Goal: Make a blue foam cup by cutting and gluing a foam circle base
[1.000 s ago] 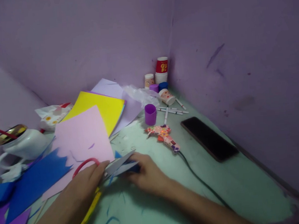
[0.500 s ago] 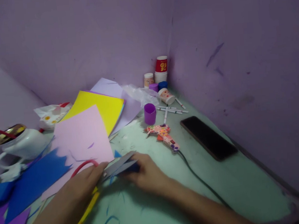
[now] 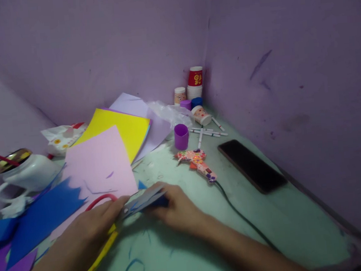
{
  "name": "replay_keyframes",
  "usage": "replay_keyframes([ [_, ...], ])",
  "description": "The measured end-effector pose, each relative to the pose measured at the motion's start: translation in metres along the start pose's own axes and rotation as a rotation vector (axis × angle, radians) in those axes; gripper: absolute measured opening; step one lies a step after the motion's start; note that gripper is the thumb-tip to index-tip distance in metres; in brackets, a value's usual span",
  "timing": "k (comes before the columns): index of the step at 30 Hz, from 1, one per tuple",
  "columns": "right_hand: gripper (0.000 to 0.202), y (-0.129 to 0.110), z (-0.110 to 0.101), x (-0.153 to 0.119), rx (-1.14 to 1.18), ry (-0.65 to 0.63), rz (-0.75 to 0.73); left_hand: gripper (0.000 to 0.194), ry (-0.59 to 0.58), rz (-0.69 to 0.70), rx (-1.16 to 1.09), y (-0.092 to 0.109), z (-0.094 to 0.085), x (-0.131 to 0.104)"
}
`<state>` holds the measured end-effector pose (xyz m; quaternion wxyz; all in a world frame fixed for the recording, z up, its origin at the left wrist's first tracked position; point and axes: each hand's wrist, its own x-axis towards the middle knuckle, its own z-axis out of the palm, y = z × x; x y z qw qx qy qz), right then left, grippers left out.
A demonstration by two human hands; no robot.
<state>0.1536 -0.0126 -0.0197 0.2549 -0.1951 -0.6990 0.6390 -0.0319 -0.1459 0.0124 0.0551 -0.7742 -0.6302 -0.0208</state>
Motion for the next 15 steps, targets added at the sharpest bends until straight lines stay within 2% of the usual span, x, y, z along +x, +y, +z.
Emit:
replay_keyframes([
  [6, 0.016, 0.001, 0.0, 0.0, -0.009, -0.005, -0.022, 0.053, 0.055, -0.04, 0.013, 0.002, 0.0, 0.002],
  [11, 0.019, 0.002, -0.001, 0.002, 0.015, 0.0, -0.002, 0.051, -0.037, -0.06, -0.072, 0.002, -0.008, 0.004],
  [15, 0.02, 0.001, 0.0, 0.002, 0.031, 0.0, 0.004, 0.051, -0.032, -0.087, -0.138, 0.004, -0.009, 0.004],
])
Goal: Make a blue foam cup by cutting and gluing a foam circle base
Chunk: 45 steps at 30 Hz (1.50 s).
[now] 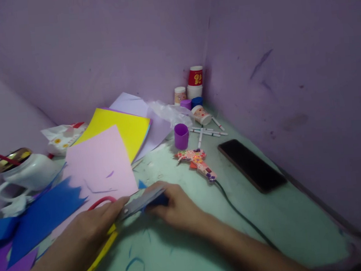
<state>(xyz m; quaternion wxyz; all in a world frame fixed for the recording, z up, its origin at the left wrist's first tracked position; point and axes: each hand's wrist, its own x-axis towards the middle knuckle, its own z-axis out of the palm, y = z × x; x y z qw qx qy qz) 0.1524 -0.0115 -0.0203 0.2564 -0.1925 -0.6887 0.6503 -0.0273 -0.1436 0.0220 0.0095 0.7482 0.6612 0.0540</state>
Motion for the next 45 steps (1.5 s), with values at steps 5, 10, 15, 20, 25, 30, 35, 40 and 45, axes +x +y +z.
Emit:
replay_keyframes([
  [5, 0.021, -0.001, 0.0, 0.0, 0.024, 0.005, 0.013, 0.049, -0.026, -0.052, -0.169, 0.0, 0.001, -0.004],
  [10, 0.036, 0.003, -0.006, 0.004, 0.115, 0.127, 0.059, 0.039, -0.014, -0.391, -0.203, -0.019, -0.007, -0.003],
  [15, 0.046, 0.007, -0.012, 0.006, 0.182, 0.272, 0.068, 0.039, -0.209, -0.847, 0.056, -0.049, -0.007, 0.001],
  [20, 0.045, 0.003, -0.011, 0.004, 0.073, 0.279, 0.046, 0.045, -0.174, -0.88, 0.03, -0.07, -0.001, -0.001],
  [25, 0.041, -0.001, -0.002, 0.003, 0.1, 0.32, 0.037, 0.059, -0.002, -0.798, 0.095, -0.037, -0.001, 0.005],
  [30, 0.038, 0.002, 0.013, -0.004, 0.075, 0.279, -0.003, 0.075, 0.204, -0.395, -0.439, 0.037, 0.033, 0.024],
  [35, 0.056, -0.001, 0.014, -0.009, 0.132, 0.08, -0.033, 0.077, 0.209, -0.27, -0.822, 0.053, 0.055, 0.038],
  [40, 0.068, -0.011, -0.004, -0.001, 0.156, -0.076, -0.012, 0.08, 0.225, -0.246, -0.962, 0.039, 0.057, 0.038],
  [45, 0.067, -0.013, -0.011, 0.007, 0.082, 0.035, 0.065, 0.081, 0.192, -0.379, -0.932, 0.043, 0.062, 0.038],
])
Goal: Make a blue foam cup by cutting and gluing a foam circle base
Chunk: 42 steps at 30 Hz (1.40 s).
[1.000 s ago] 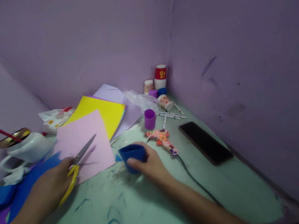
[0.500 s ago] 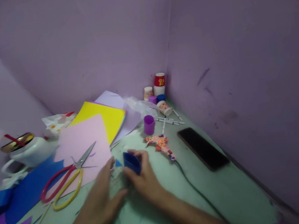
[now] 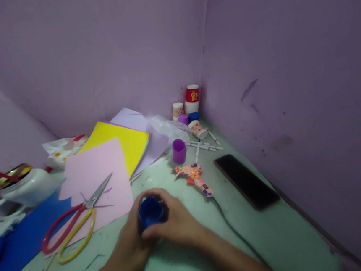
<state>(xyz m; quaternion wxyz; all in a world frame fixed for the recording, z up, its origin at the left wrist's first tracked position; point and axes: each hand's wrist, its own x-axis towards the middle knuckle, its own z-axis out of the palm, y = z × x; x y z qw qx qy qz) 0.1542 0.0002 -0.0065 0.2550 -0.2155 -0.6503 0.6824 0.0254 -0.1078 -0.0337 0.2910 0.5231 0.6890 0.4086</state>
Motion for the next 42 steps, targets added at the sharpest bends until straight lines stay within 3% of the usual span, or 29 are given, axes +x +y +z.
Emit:
replay_keyframes([
  [3, 0.048, 0.002, 0.002, 0.0, -0.002, 0.064, 0.021, 0.076, 0.026, -0.109, 0.043, 0.001, 0.004, 0.0],
  [6, 0.039, 0.002, 0.003, -0.001, -0.051, 0.077, 0.003, 0.076, 0.041, -0.124, 0.054, 0.002, 0.005, 0.001],
  [12, 0.096, -0.005, -0.011, -0.004, -0.224, -0.06, -0.063, 0.072, 0.033, -0.079, -0.033, 0.008, -0.001, 0.005],
  [14, 0.086, -0.01, -0.02, -0.005, -0.249, -0.131, -0.113, 0.07, 0.036, -0.088, -0.037, 0.009, -0.002, 0.004],
  [17, 0.04, -0.016, -0.033, -0.007, -0.271, -0.17, -0.261, 0.069, 0.026, -0.026, -0.017, 0.004, -0.002, 0.003],
  [19, 0.024, -0.019, -0.039, -0.008, -0.321, -0.156, -0.346, 0.069, -0.005, 0.028, -0.018, 0.001, -0.002, 0.002],
  [25, 0.019, -0.018, -0.039, -0.009, -0.511, -0.162, -0.431, 0.072, -0.096, 0.103, -0.039, -0.002, -0.006, -0.002],
  [29, 0.002, -0.013, -0.032, -0.008, -0.564, -0.007, -0.518, 0.072, -0.11, 0.03, -0.175, 0.0, -0.009, -0.004],
  [36, 0.008, -0.007, -0.023, -0.009, -0.567, 0.194, -0.46, 0.064, -0.004, 0.053, -0.02, 0.004, -0.008, 0.0],
  [42, 0.011, -0.006, -0.024, -0.008, -0.531, 0.123, -0.375, 0.057, 0.04, 0.041, 0.001, 0.007, -0.007, 0.003],
])
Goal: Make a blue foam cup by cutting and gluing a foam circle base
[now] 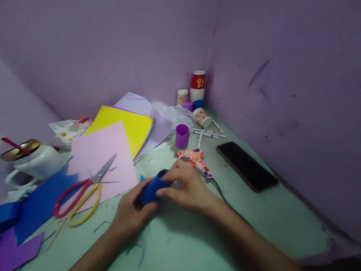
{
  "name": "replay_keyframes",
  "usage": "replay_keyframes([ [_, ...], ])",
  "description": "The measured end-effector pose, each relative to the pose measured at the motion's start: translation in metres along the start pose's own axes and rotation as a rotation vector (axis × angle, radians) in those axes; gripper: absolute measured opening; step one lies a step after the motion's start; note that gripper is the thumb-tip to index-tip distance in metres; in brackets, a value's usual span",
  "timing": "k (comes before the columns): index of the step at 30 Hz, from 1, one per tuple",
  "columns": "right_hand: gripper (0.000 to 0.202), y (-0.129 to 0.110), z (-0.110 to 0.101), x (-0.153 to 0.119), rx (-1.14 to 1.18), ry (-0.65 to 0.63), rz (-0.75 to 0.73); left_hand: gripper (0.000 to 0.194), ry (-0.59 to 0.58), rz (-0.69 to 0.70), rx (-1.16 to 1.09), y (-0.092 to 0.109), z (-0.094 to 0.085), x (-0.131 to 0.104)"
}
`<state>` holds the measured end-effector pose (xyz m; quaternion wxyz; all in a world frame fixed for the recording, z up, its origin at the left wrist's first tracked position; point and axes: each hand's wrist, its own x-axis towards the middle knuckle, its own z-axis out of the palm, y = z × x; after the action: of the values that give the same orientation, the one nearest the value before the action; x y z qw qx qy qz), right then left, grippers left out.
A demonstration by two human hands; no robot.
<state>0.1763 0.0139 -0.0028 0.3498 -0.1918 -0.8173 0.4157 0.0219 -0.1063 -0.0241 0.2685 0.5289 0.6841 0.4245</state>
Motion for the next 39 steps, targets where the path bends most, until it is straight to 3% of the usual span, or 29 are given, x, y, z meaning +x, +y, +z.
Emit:
replay_keyframes([
  [8, 0.026, -0.001, 0.008, -0.001, -0.008, 0.065, 0.147, 0.055, 0.047, -0.01, -0.067, 0.004, -0.001, -0.003],
  [13, 0.044, 0.004, -0.001, 0.002, 0.183, 0.09, 0.256, 0.053, 0.059, -0.06, -0.175, 0.005, -0.006, -0.005],
  [23, 0.007, 0.0, 0.001, 0.002, 0.072, 0.088, 0.209, 0.055, 0.054, -0.05, -0.122, 0.003, -0.006, -0.004],
  [27, 0.007, -0.002, 0.003, 0.004, 0.066, 0.098, 0.226, 0.054, 0.072, -0.045, -0.086, 0.004, -0.006, -0.006],
  [29, 0.021, -0.006, 0.0, 0.006, 0.041, 0.112, 0.243, 0.055, 0.137, -0.061, -0.068, 0.004, -0.006, -0.006],
  [31, 0.036, -0.008, -0.008, 0.009, -0.008, 0.189, 0.276, 0.058, 0.213, -0.087, -0.016, 0.004, -0.007, -0.007],
  [34, 0.035, -0.004, -0.031, 0.009, -0.236, 0.329, 0.365, 0.061, 0.284, -0.119, 0.114, 0.004, -0.008, -0.007],
  [36, 0.036, 0.004, -0.049, 0.008, -0.499, 0.268, 0.476, 0.061, 0.311, -0.1, 0.187, 0.005, -0.008, -0.007],
  [39, 0.045, 0.019, -0.07, 0.004, -0.723, 0.025, 0.678, 0.06, 0.345, -0.068, 0.254, 0.008, -0.007, -0.006],
])
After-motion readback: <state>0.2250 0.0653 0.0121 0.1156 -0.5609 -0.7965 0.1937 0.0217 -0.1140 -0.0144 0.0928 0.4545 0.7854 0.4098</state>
